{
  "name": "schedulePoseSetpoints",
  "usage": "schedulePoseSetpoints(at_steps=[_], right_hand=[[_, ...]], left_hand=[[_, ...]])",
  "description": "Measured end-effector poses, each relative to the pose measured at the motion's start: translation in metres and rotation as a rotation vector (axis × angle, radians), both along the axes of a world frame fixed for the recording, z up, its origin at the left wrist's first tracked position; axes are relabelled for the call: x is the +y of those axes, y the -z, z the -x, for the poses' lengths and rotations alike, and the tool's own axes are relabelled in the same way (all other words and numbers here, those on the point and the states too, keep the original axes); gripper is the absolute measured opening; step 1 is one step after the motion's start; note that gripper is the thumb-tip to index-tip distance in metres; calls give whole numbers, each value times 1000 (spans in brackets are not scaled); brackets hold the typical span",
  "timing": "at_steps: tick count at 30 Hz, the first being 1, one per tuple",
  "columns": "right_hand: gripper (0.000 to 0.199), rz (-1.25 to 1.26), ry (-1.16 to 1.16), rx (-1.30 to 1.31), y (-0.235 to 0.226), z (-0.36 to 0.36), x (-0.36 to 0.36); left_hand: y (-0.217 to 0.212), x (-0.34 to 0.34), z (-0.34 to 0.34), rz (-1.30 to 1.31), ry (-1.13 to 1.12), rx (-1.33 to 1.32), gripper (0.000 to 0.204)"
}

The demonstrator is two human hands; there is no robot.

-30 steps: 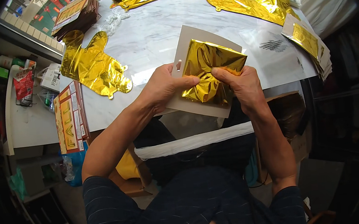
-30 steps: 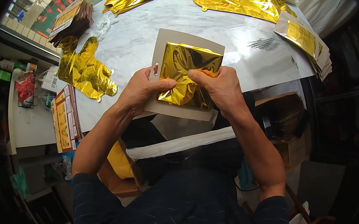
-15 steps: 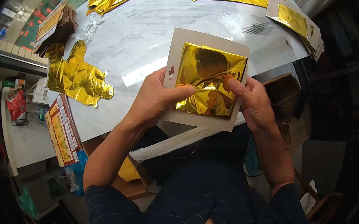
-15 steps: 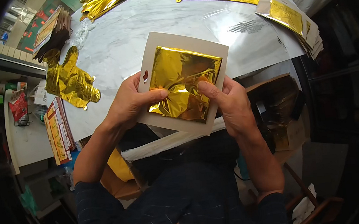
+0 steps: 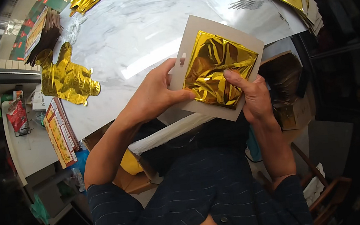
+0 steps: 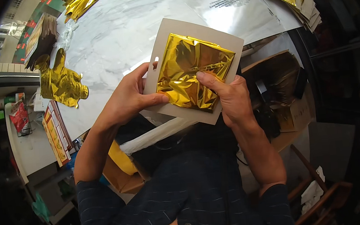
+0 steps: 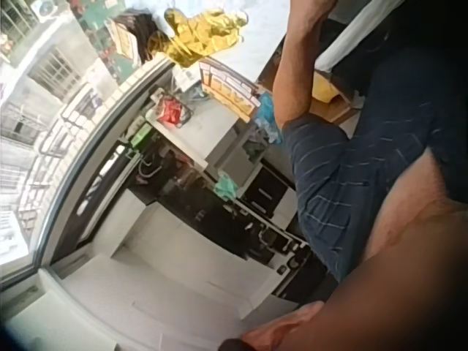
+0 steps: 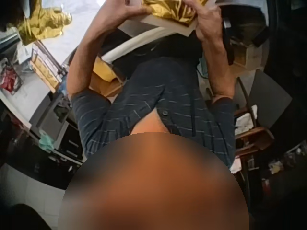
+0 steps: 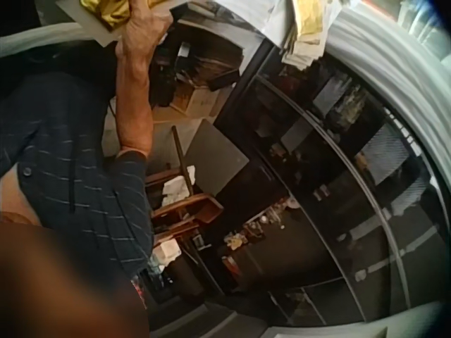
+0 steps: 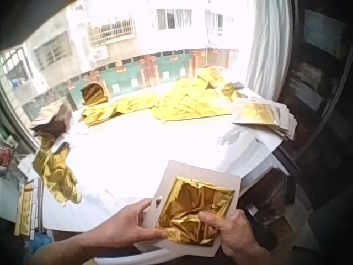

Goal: Folding and packaging gold foil balloons into plastic sleeves with cardboard inserts.

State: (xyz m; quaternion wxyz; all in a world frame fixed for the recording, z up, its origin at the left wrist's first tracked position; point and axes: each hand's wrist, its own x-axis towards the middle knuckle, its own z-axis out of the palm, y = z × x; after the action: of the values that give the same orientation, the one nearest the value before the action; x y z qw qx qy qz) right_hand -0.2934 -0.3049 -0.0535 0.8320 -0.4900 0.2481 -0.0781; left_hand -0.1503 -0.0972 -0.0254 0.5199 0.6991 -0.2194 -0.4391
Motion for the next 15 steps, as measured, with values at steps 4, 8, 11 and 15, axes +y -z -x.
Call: schedulePoseSetpoints(at_steps=[4, 8, 11, 15], right_hand=[[28, -118, 25, -13, 4, 5, -4], [28, -156, 55, -36, 7, 9, -7], [30, -111, 38, -20, 9, 12, -13], [30, -107, 38, -49, 7, 15, -17]], left_hand=[[4, -1, 4, 78, -7, 180, 75], [2, -6, 4, 89, 1, 251, 76], [-4, -9, -2, 60, -22, 265, 70], [-12, -26, -6, 46, -35, 180, 72]])
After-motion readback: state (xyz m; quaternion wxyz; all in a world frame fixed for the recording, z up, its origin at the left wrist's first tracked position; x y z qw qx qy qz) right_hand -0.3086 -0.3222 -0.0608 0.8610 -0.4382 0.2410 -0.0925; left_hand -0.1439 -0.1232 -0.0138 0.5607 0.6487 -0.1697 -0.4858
